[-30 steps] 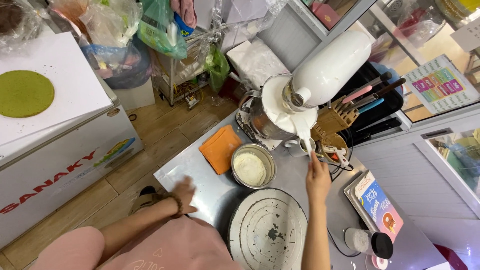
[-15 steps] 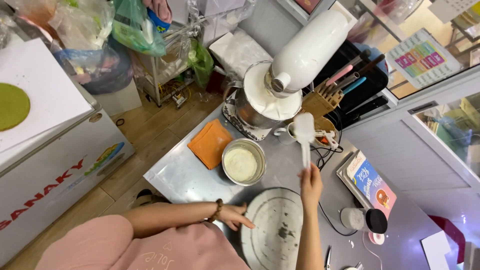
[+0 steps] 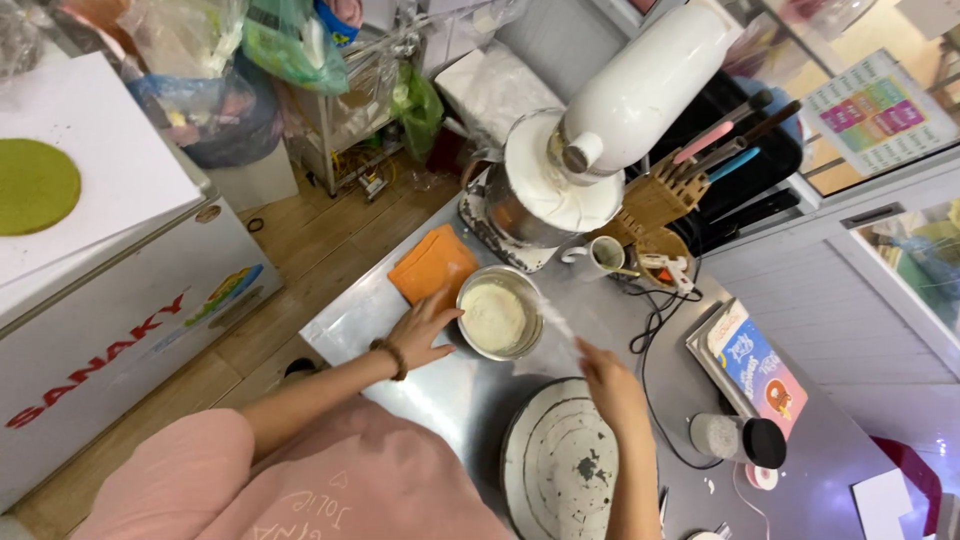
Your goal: Scraping batter from a mixer bowl and stirring it in a smaller bowl.
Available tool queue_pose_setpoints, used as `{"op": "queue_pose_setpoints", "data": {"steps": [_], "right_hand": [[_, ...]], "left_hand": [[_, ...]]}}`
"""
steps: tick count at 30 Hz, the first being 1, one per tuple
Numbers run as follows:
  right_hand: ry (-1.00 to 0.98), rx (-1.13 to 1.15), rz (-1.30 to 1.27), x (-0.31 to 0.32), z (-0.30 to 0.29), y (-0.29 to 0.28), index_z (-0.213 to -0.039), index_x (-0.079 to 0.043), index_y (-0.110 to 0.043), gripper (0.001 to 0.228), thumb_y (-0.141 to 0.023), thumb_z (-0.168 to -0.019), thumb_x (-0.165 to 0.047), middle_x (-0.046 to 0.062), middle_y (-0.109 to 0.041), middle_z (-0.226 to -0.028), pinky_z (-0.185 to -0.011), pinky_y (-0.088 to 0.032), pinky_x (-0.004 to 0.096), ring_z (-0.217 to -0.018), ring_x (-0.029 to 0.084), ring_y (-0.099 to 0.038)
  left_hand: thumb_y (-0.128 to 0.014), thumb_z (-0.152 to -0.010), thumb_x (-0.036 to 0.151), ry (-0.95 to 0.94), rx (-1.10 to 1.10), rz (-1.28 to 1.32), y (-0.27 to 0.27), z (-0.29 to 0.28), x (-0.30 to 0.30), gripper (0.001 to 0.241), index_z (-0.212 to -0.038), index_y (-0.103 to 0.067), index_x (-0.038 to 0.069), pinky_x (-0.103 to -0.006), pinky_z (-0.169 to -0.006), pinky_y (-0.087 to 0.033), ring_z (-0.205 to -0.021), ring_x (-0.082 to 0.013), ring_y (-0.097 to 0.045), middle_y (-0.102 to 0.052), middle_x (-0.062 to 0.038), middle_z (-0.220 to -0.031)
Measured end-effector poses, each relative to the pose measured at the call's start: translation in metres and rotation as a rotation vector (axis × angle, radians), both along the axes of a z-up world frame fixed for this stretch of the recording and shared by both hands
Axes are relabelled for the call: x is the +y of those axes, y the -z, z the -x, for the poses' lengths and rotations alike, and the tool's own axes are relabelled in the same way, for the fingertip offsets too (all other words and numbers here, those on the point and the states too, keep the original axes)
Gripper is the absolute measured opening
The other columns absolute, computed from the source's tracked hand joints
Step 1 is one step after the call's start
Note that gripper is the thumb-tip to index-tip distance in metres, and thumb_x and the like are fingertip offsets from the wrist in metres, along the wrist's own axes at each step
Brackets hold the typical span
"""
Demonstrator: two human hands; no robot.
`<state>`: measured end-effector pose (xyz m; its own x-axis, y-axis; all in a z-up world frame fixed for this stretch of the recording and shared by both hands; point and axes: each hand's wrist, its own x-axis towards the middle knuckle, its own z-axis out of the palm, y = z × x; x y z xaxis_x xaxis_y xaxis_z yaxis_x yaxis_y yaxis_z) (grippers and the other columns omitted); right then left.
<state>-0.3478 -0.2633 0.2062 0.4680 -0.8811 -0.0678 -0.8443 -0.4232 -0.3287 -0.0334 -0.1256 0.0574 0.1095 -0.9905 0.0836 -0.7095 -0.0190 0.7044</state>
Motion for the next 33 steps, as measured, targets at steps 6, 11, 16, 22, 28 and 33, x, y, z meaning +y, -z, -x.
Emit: {"op": "queue_pose_setpoints", "data": {"steps": [6, 11, 16, 22, 28, 33], "right_hand": [[-0.209, 0.444, -0.002, -0.006, -0.081, 0.065, -0.126, -0.035, -0.071, 0.03, -0.058, -0.099, -0.033, 0.007, -0.07, -0.106, -0.078, -0.057, 0.044, -0.093, 0.03, -0.071], [-0.266, 0.493, -0.062, -0.008, -0.105, 0.079, -0.117, -0.034, -0.076, 0.028, -0.06, -0.096, -0.028, 0.007, -0.074, -0.106, -0.081, -0.058, 0.044, -0.097, 0.031, -0.072], [-0.217, 0.599, -0.01, -0.019, -0.104, 0.1, -0.106, -0.025, -0.079, 0.023, -0.056, -0.1, -0.025, 0.008, -0.078, -0.107, -0.081, -0.061, 0.041, -0.096, 0.029, -0.075], [-0.255, 0.496, -0.028, -0.002, -0.107, 0.074, -0.108, -0.025, -0.077, 0.022, -0.061, -0.093, -0.028, 0.01, -0.074, -0.102, -0.076, -0.059, 0.046, -0.094, 0.034, -0.072], [-0.36, 0.602, -0.087, 0.002, -0.11, 0.079, -0.108, -0.028, -0.077, 0.022, -0.06, -0.094, -0.028, 0.008, -0.076, -0.105, -0.08, -0.06, 0.045, -0.097, 0.03, -0.074], [-0.27, 0.616, -0.095, -0.008, -0.108, 0.079, -0.104, -0.026, -0.079, 0.021, -0.062, -0.093, -0.031, 0.006, -0.077, -0.107, -0.082, -0.059, 0.044, -0.099, 0.029, -0.073]], "left_hand": [[-0.084, -0.078, 0.032, 0.042, -0.056, 0.123, 0.026, 0.0, -0.023, 0.049, -0.116, -0.059, 0.013, -0.0494, -0.1, -0.046, -0.132, -0.0429, -0.046, -0.032, -0.022, -0.155], [-0.082, -0.08, 0.034, 0.041, 0.006, 0.005, 0.033, 0.008, -0.03, 0.043, -0.107, -0.056, 0.013, -0.0452, -0.09, -0.052, -0.12, -0.0338, -0.057, -0.048, -0.012, -0.136], [-0.084, -0.077, 0.032, -0.001, 0.043, 0.04, 0.035, 0.004, -0.027, 0.038, -0.097, -0.057, 0.014, -0.0456, -0.078, -0.053, -0.102, -0.0322, -0.064, -0.057, -0.009, -0.12], [-0.084, -0.076, 0.034, -0.019, 0.097, -0.003, 0.018, 0.004, -0.003, 0.036, -0.093, -0.059, 0.014, -0.0449, -0.078, -0.054, -0.098, -0.0304, -0.065, -0.061, -0.005, -0.112], [-0.084, -0.076, 0.036, -0.024, 0.112, -0.066, 0.025, 0.005, 0.005, 0.04, -0.098, -0.058, 0.015, -0.0433, -0.087, -0.053, -0.106, -0.0339, -0.064, -0.052, -0.014, -0.138], [-0.078, -0.084, 0.036, 0.046, 0.162, -0.08, 0.021, -0.008, 0.027, 0.062, -0.133, -0.046, 0.015, -0.0449, -0.104, -0.046, -0.132, -0.0373, -0.05, -0.039, -0.02, -0.156]]}}
